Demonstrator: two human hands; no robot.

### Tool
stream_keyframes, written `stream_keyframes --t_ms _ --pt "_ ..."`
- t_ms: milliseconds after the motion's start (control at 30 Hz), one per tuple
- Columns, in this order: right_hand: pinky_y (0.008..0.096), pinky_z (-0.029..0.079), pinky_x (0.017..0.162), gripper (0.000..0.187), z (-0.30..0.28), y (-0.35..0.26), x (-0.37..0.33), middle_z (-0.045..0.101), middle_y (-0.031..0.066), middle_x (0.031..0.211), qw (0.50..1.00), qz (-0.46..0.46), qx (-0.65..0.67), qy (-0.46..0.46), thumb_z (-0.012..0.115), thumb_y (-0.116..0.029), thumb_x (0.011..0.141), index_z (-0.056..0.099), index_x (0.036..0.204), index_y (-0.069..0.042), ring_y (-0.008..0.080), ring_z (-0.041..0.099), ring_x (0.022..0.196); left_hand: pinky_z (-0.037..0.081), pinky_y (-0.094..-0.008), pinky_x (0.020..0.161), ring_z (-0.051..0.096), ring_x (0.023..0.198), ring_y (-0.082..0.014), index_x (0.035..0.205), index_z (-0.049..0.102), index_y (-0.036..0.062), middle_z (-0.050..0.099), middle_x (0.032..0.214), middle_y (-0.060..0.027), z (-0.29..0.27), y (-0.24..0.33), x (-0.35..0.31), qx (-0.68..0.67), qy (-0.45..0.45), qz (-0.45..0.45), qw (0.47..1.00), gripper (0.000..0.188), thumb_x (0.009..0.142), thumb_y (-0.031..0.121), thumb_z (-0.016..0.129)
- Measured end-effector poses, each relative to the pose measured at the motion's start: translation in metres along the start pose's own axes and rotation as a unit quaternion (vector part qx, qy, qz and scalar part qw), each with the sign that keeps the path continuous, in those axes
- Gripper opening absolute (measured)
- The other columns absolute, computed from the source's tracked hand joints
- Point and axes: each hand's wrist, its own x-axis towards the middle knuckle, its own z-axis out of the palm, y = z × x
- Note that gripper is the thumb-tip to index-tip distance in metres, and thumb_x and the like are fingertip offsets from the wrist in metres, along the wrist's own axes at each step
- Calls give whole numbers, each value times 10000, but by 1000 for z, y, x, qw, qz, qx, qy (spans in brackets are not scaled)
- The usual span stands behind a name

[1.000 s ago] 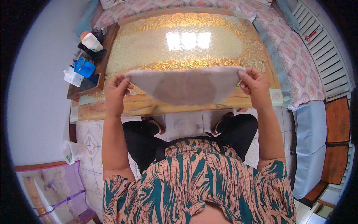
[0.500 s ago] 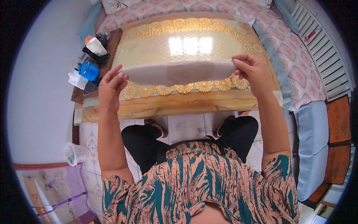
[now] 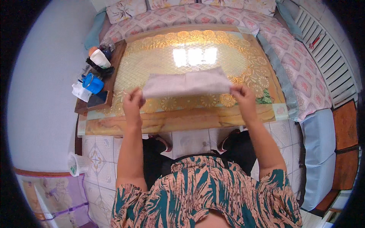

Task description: The person wipes a glass-topped table using a cloth, moving around a cup and a tissue box on the surface.

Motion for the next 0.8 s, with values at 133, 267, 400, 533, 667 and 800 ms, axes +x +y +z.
stream_keyframes --t_ms 133,267,400,533,667,800 --pt "285 483 683 128 4 71 -54 627 48 795 994 85 -59 -35 623 -53 804 643 925 -18 132 592 725 476 -290 610 583 677 -153 1055 645 36 622 789 -49 -39 -86 -30 332 18 87 939 257 812 119 638" --pt "296 475 650 119 16 68 -67 620 60 761 991 67 -110 -20 627 -64 799 635 915 -38 145 586 683 483 -368 725 617 802 -257 1059 640 46 649 906 -121 -37 -90 -48 430 26 46 901 312 752 96 629" --pt "319 473 640 118 22 62 -63 624 66 729 984 125 -130 -14 653 -125 800 612 873 -41 166 587 657 426 -397 910 552 1038 -315 1119 601 47 604 1103 -145 -12 -64 -48 494 6 264 828 367 754 87 604" --pt "360 478 646 216 28 46 -50 636 79 726 967 128 -222 9 667 -236 808 581 864 -46 225 611 667 358 -415 1023 478 1182 -347 1231 531 54 538 1251 -170 23 -67 -29 460 -103 311 825 472 777 156 609" --pt "419 474 659 256 36 39 -36 647 101 758 929 148 -338 -6 649 -286 813 566 884 -55 295 630 729 268 -455 1090 371 1309 -337 1366 430 82 421 1402 -178 35 -97 -11 573 -129 269 763 623 831 353 597" --pt "460 463 668 220 34 44 -35 647 115 781 908 143 -394 -15 622 -256 809 559 890 -62 333 623 772 203 -484 1112 259 1383 -316 1427 355 108 300 1488 -166 33 -104 -13 637 -72 252 725 732 843 504 549"
